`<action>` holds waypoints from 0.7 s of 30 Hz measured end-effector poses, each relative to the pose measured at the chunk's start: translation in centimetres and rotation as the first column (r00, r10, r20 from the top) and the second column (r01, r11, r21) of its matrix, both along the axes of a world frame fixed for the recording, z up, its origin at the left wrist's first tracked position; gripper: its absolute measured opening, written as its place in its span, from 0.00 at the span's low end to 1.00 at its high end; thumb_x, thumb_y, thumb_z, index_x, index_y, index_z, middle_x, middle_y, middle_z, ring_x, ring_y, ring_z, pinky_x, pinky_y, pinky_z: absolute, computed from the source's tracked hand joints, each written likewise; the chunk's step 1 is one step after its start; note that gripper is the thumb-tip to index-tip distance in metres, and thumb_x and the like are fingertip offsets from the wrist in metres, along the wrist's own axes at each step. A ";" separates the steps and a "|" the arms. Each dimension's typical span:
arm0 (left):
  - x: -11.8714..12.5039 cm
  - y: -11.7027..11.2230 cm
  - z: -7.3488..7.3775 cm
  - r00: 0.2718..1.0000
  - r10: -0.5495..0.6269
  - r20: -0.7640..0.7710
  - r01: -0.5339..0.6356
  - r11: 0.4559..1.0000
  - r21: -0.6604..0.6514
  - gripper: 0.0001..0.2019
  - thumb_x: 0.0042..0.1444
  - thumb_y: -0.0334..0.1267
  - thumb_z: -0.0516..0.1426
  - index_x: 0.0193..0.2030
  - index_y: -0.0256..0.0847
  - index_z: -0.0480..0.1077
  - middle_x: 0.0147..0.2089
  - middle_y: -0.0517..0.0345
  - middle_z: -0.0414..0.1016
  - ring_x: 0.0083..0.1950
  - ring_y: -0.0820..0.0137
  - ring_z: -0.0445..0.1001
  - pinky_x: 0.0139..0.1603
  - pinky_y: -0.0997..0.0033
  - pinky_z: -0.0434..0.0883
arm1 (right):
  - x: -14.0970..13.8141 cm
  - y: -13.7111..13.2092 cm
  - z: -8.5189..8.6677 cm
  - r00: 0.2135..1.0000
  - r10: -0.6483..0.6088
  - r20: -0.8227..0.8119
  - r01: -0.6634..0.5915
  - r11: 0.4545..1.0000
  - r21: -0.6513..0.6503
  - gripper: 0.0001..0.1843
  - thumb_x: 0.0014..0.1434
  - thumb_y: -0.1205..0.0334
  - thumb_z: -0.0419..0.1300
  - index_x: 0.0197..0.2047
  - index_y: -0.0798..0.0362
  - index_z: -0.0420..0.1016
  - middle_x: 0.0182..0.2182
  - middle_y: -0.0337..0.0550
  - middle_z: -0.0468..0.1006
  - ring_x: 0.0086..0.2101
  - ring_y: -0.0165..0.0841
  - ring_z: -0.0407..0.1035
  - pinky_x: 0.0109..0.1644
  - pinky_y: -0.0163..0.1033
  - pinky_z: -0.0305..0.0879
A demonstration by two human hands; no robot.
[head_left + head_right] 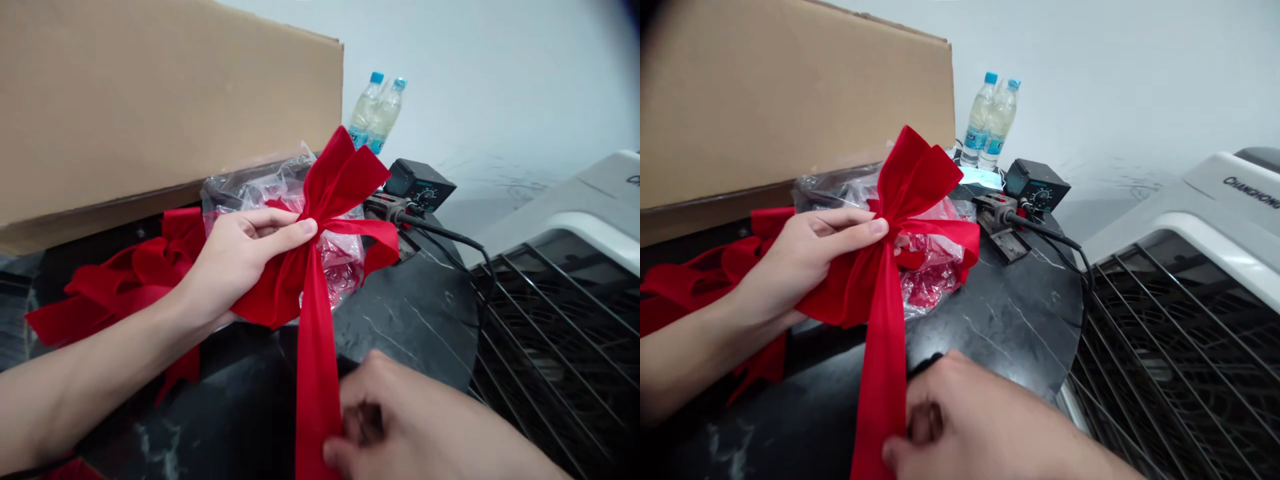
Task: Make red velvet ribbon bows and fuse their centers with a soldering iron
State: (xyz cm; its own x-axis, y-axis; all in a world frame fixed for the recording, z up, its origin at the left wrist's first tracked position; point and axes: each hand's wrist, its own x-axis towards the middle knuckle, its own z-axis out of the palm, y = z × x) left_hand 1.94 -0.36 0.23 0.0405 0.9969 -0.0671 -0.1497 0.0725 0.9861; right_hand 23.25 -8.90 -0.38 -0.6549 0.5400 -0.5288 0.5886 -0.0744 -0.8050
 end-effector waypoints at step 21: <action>0.1 0.0 -0.1 0.929 -0.346 -0.131 0.334 0.936 -0.109 0.05 0.46 0.35 0.73 0.31 0.43 0.83 0.29 0.62 0.83 0.29 0.73 0.80 0.29 0.83 0.73 | 3.4 8.5 2.3 0.948 -0.218 -0.230 0.306 0.822 0.480 0.16 0.63 0.51 0.69 0.50 0.49 0.85 0.37 0.41 0.85 0.36 0.38 0.79 0.39 0.38 0.75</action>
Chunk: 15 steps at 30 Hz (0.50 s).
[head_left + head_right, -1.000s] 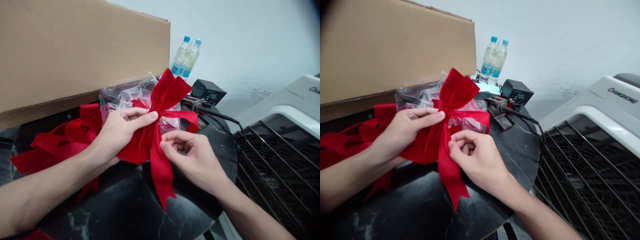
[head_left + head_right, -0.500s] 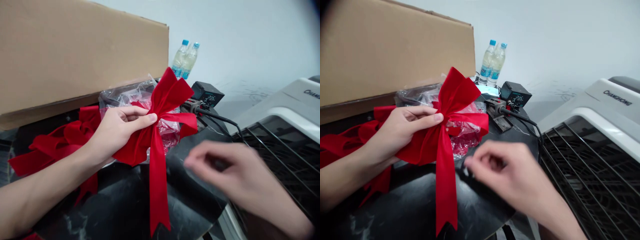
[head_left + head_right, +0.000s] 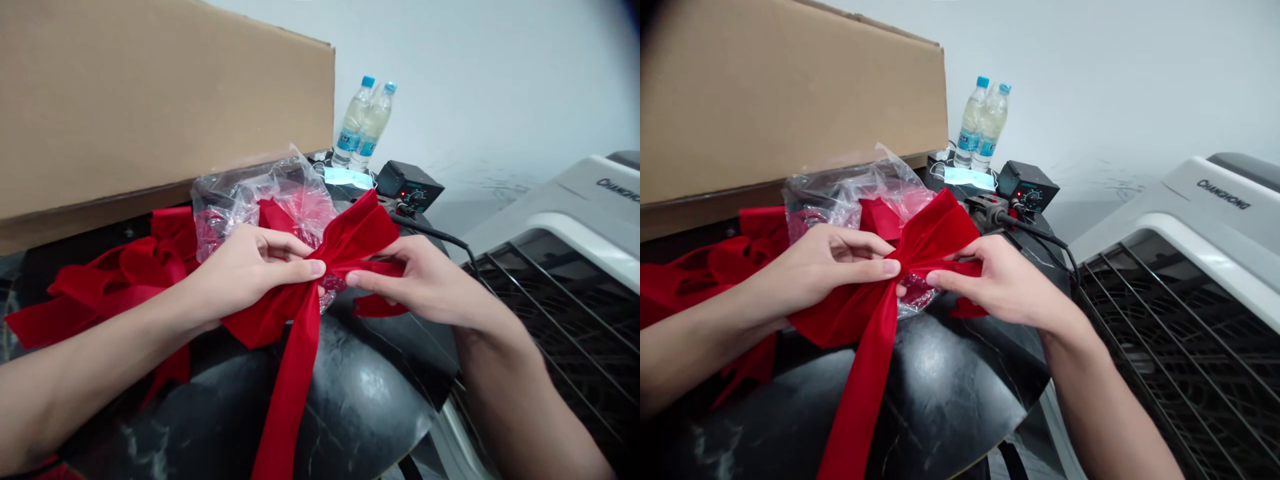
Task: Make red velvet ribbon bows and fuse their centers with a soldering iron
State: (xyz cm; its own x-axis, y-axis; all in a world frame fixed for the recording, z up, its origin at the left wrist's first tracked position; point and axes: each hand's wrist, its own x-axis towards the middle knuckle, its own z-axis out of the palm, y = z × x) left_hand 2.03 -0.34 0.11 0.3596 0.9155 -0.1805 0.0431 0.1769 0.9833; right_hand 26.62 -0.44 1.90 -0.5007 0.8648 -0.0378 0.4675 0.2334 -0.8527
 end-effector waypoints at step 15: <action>0.3 -0.2 -1.5 0.990 0.013 0.139 -0.005 0.998 -0.057 0.14 0.50 0.39 0.72 0.44 0.42 0.82 0.40 0.54 0.87 0.41 0.63 0.85 0.43 0.70 0.80 | -3.5 -6.2 -0.7 0.922 -0.376 0.086 0.211 0.678 0.705 0.02 0.66 0.63 0.65 0.39 0.49 0.79 0.28 0.34 0.82 0.24 0.27 0.74 0.33 0.33 0.70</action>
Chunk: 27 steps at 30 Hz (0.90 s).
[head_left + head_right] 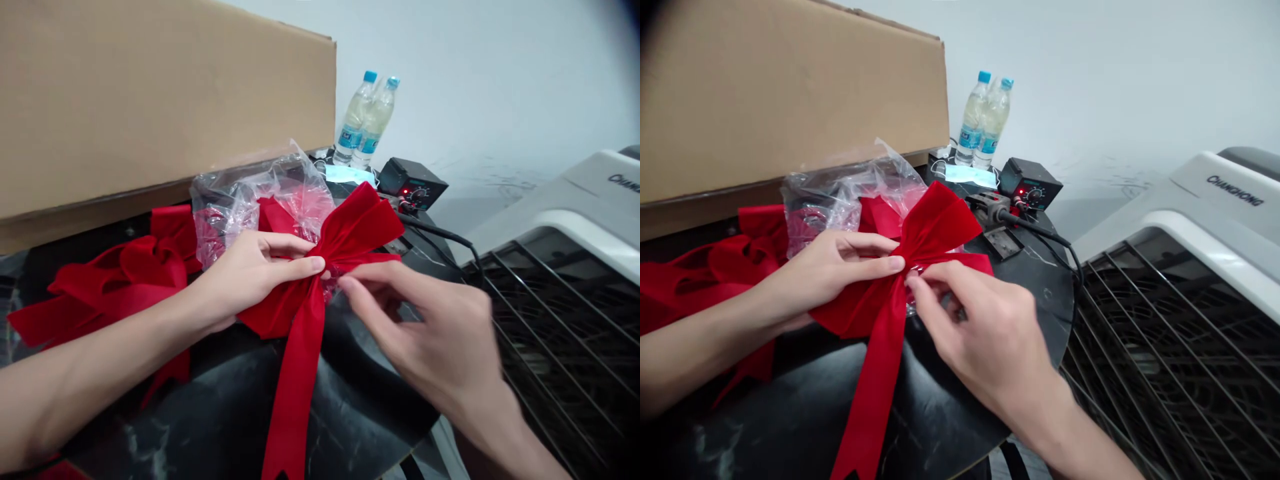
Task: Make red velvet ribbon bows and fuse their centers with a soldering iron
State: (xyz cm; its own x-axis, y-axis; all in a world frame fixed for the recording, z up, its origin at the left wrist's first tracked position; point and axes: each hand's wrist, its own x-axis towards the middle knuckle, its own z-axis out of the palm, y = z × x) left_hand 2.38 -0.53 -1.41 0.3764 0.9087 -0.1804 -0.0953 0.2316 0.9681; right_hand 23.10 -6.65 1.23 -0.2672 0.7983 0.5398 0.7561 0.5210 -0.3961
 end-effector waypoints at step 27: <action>0.1 0.6 0.1 0.972 0.075 -0.221 -0.004 0.952 0.306 0.08 0.55 0.43 0.69 0.40 0.44 0.83 0.42 0.55 0.86 0.45 0.63 0.84 0.50 0.70 0.78 | 5.8 5.4 -4.0 0.670 -0.375 -0.641 -0.050 0.838 -0.543 0.27 0.58 0.46 0.71 0.21 0.53 0.66 0.14 0.32 0.66 0.12 0.21 0.54 0.13 0.30 0.45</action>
State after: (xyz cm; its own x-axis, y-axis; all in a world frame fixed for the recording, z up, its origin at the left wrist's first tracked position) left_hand 2.45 0.04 -1.31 0.3201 0.9470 0.0277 0.1324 -0.0737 0.9885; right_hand 28.87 -1.23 -2.75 0.1814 0.9829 0.0311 0.1871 -0.0034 -0.9823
